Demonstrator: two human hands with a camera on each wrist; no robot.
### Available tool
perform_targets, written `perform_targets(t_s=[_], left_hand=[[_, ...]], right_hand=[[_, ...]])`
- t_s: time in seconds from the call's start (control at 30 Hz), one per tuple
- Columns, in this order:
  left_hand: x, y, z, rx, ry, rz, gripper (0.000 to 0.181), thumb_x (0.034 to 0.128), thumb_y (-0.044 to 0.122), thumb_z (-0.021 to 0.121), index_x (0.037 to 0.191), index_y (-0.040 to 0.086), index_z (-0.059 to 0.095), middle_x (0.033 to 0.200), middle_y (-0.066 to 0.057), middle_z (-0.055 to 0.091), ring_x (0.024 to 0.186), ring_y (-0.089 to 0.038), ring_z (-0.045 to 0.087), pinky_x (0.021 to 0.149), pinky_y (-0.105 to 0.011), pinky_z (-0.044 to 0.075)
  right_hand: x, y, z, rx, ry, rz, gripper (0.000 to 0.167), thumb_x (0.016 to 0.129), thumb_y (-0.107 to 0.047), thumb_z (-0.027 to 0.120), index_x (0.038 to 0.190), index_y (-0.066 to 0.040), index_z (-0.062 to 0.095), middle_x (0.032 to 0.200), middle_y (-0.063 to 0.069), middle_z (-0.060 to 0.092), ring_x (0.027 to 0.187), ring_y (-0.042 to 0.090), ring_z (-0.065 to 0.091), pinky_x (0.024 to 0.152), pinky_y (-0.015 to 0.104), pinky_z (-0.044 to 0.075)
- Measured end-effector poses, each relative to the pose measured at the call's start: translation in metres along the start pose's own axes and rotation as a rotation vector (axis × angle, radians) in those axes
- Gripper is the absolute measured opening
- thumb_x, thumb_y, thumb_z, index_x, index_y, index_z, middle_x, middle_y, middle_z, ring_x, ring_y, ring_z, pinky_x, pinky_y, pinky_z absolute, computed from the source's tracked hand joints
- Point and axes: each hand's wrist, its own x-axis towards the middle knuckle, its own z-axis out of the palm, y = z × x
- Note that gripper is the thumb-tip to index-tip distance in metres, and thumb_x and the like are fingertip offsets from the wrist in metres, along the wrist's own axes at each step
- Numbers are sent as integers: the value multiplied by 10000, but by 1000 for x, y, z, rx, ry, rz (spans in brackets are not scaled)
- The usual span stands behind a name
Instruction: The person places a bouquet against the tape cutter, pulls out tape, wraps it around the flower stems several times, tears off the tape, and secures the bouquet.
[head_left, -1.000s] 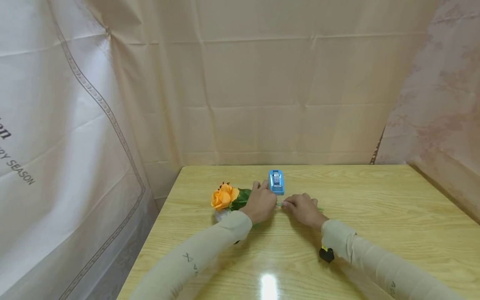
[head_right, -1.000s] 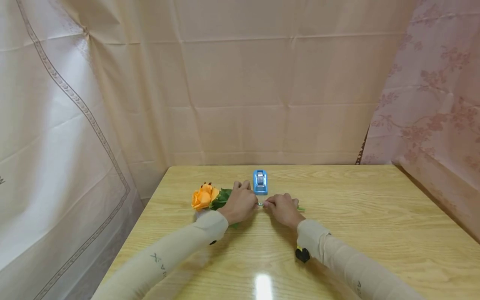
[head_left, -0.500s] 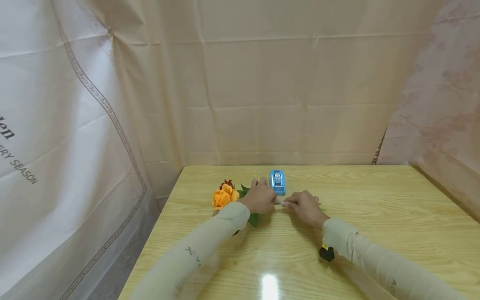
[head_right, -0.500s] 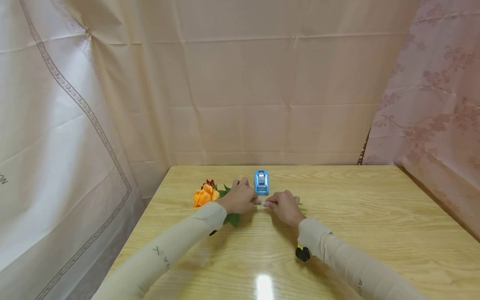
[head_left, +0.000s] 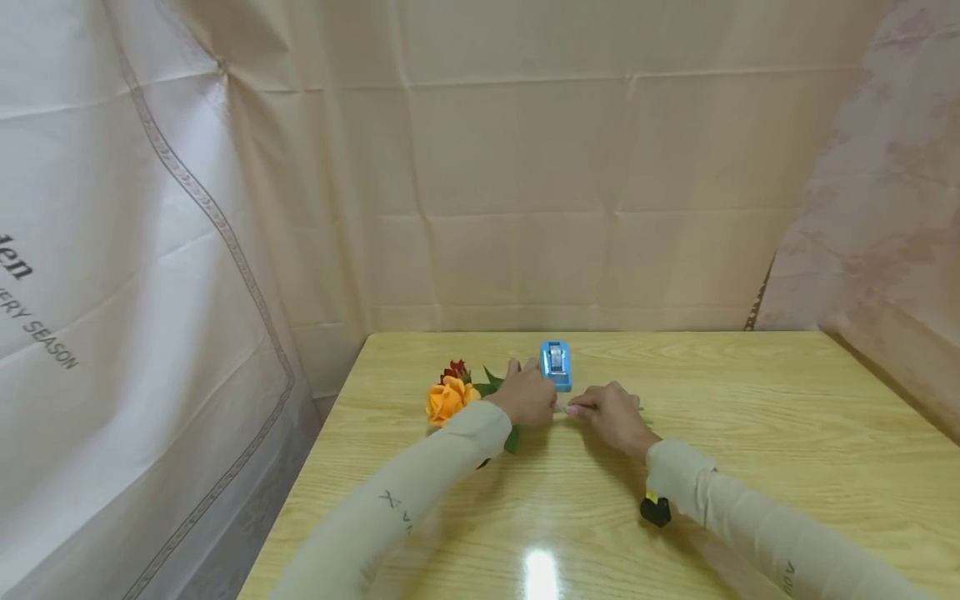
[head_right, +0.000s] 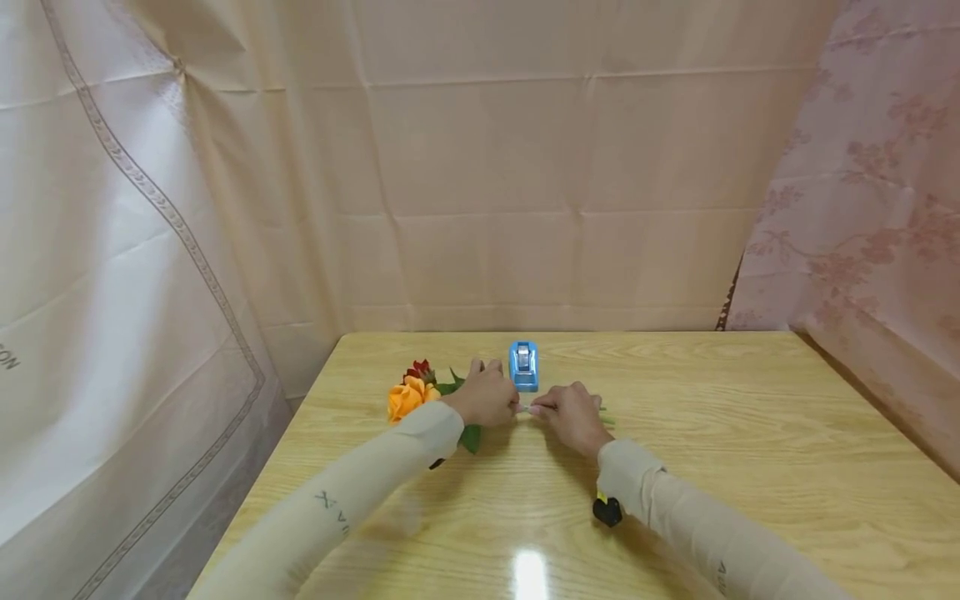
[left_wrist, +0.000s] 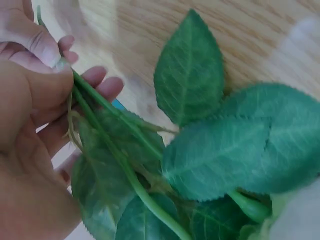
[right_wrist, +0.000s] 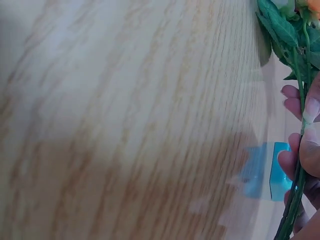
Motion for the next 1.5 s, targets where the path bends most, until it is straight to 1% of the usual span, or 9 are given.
perform_targets(t_s=[0.23,0.47,0.7,0.97,1.07,1.2,1.27,1.33,1.5], left_hand=[[-2,3,2,87,88,-15,233,994,381,682,808,249,729,798,159,660,1023,-147,488,967,-452,316],[-10,3,7,143,180,-22,278,975,373,706,737,232,682,652,124,587,931,-142,455,865,-399,291],[-15,6,7,121,228,-55,312,952,395,740,692,232,683,628,125,583,952,-144,452,850,-394,285],[-15,6,10,156,283,-64,301,955,424,730,715,240,730,627,121,587,947,-136,451,832,-383,273],[-15,6,12,175,310,-61,280,956,429,725,752,242,769,632,121,598,919,-138,441,824,-380,271],[-14,6,15,192,332,-58,256,952,437,727,786,254,793,634,127,612,884,-135,425,817,-375,265],[-14,7,15,197,341,-56,253,944,435,737,770,258,785,628,127,615,876,-134,428,815,-375,266],[-14,7,14,202,346,-52,246,935,429,751,760,257,777,634,123,628,887,-134,438,822,-378,267],[-12,7,14,200,352,-41,208,904,421,787,792,246,788,703,115,688,918,-131,460,847,-383,275]], right_hand=[[0,-3,1,3,-19,13,152,971,-181,716,1055,-101,814,942,-3,772,922,236,654,797,522,314],[2,-5,3,-4,-71,39,188,1018,-213,654,1055,-120,813,1022,20,771,1034,302,643,897,611,319],[4,-6,4,-33,-90,73,226,1039,-218,620,1091,-98,805,953,-14,743,904,228,527,804,496,287],[5,-4,5,-54,-73,70,226,1041,-213,616,1077,-98,808,969,5,749,870,212,511,806,507,307],[6,-3,5,-58,-71,72,238,1046,-220,606,1072,-98,808,864,-23,714,829,209,499,792,491,306],[6,-1,6,-56,-96,91,282,1066,-234,567,1024,-93,808,678,-26,557,798,221,455,763,454,276],[6,0,7,-63,-108,105,304,1075,-248,549,980,-107,802,653,-10,518,803,226,440,758,441,265],[7,0,7,-63,-110,114,305,1076,-254,547,968,-122,800,700,-7,577,813,231,439,760,437,262],[7,0,7,-53,-83,89,242,1047,-231,603,1024,-109,811,1012,69,766,892,256,545,767,448,298]])
